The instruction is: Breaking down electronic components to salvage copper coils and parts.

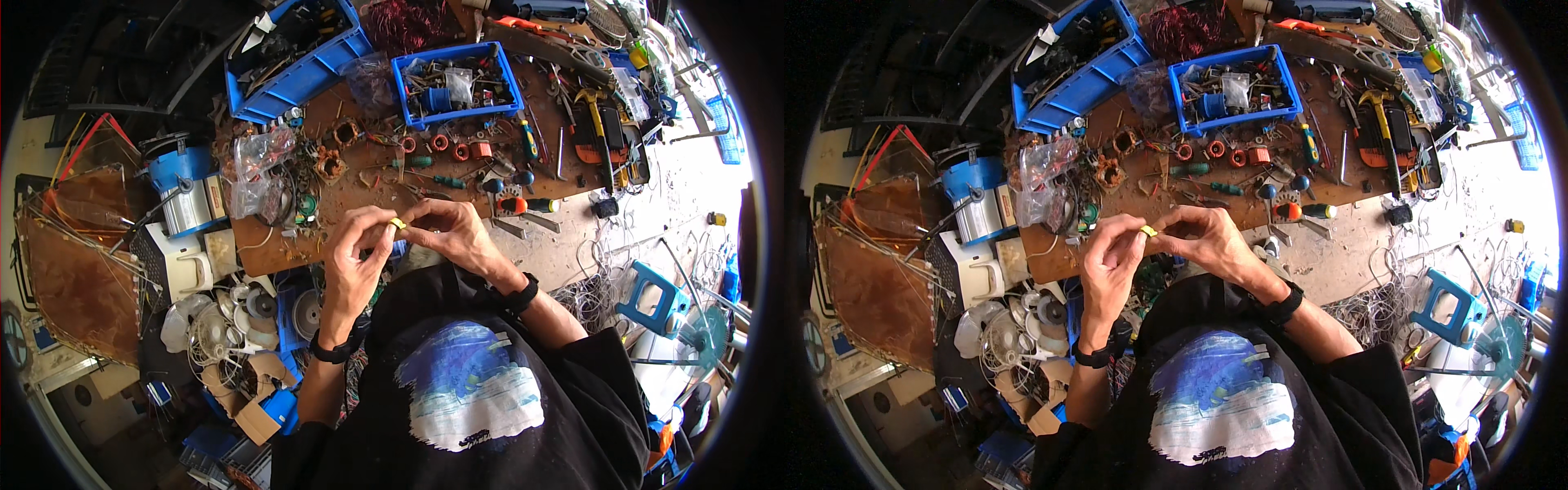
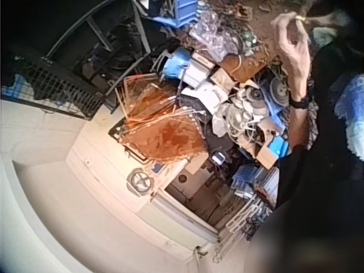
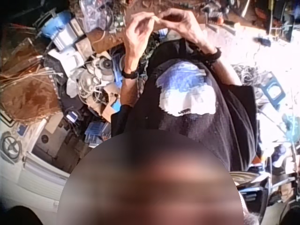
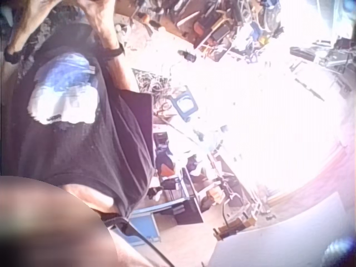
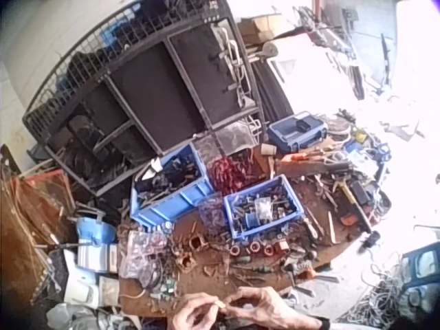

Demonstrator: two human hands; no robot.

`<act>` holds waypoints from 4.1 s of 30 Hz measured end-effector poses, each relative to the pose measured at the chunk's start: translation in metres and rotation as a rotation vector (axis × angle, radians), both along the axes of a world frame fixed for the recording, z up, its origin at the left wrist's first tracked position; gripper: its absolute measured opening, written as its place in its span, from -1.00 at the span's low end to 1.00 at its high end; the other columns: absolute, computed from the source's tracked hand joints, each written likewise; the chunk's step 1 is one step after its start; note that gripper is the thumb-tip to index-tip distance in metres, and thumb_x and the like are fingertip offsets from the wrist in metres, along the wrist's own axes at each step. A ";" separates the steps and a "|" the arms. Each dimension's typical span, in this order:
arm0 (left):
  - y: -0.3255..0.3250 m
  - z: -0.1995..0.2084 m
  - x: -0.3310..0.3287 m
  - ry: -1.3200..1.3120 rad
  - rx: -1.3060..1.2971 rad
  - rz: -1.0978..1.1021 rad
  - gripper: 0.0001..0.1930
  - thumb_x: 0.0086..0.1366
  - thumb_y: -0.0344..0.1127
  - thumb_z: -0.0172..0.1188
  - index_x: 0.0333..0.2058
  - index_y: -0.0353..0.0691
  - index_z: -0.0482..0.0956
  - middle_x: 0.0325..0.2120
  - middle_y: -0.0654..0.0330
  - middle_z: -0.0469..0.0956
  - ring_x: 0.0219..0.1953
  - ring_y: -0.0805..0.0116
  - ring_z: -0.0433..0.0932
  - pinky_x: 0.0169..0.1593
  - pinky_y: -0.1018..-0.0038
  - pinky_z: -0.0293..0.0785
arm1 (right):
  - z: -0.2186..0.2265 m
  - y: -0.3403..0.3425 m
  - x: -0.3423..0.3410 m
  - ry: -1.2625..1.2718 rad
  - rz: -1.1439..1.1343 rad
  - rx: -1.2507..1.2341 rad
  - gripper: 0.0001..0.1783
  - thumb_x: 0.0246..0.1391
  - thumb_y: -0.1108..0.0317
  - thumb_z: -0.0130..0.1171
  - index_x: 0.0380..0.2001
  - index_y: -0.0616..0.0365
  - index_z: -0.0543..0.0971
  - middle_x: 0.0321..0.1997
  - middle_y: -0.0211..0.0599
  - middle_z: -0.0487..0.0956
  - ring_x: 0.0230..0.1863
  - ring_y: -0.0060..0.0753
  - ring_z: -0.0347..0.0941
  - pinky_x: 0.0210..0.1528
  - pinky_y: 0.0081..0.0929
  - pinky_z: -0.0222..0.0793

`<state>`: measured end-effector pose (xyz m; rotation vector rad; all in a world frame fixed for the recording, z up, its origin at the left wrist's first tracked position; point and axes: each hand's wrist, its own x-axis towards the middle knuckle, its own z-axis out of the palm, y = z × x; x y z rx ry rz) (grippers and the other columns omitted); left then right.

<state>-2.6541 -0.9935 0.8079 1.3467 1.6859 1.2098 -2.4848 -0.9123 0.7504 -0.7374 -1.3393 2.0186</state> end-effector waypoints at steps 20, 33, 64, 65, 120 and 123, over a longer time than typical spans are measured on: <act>0.008 0.006 -0.017 0.643 0.171 -0.251 -0.81 0.22 -0.47 0.34 -0.18 -0.28 0.63 -0.30 0.18 0.66 -0.23 0.15 0.67 0.13 0.13 0.58 | 0.000 -0.004 -0.002 -0.176 -0.075 0.410 -0.76 0.08 0.48 0.40 -0.16 0.30 0.66 -0.20 -0.30 0.65 -0.17 -0.54 0.61 -0.06 -0.54 0.55; 0.009 0.012 -0.015 0.357 -0.162 -0.155 -0.78 0.25 -0.37 0.35 -0.16 -0.31 0.66 -0.39 0.09 0.67 -0.31 0.12 0.70 -0.17 0.35 0.62 | 0.001 -0.008 0.003 -0.221 -0.037 0.530 -0.72 0.01 0.57 0.39 -0.16 0.27 0.63 -0.16 -0.26 0.68 -0.13 -0.43 0.66 -0.03 -0.47 0.58; -0.072 -0.085 0.018 -0.433 -0.733 -0.061 -0.76 0.36 -0.37 0.33 -0.08 -0.40 0.60 -0.26 0.22 0.64 -0.19 0.56 0.57 -0.06 0.60 0.54 | -0.073 -0.044 0.058 -0.245 0.347 0.139 -0.64 0.11 0.49 0.34 0.01 0.07 0.68 -0.23 -0.25 0.69 -0.25 -0.36 0.66 -0.19 -0.40 0.59; -0.083 -0.095 0.018 -0.484 -0.772 -0.026 -0.73 0.35 -0.35 0.35 -0.06 -0.38 0.62 -0.26 0.21 0.66 -0.21 0.55 0.58 -0.07 0.59 0.54 | -0.079 -0.047 0.060 -0.260 0.385 0.137 -0.65 0.12 0.48 0.33 0.02 0.07 0.68 -0.21 -0.24 0.70 -0.25 -0.33 0.66 -0.19 -0.39 0.59; -0.204 -0.413 0.039 -0.811 -0.195 -0.092 -0.80 0.34 -0.44 0.33 -0.08 -0.31 0.63 -0.16 0.25 0.68 -0.07 0.50 0.63 0.09 0.56 0.56 | -0.348 -0.202 0.080 -0.366 0.004 0.342 -0.81 0.16 0.38 0.37 -0.19 0.21 0.65 -0.34 -0.45 0.68 -0.39 -0.77 0.46 -0.38 -0.70 0.34; -0.211 -0.403 0.049 -0.852 -0.161 -0.114 -0.80 0.34 -0.43 0.33 -0.08 -0.32 0.66 -0.16 0.22 0.69 -0.08 0.48 0.65 0.08 0.53 0.58 | -0.332 -0.211 0.088 -0.279 -0.048 0.363 -0.77 0.24 0.30 0.35 -0.16 0.24 0.66 -0.37 -0.46 0.66 -0.42 -0.77 0.46 -0.41 -0.71 0.35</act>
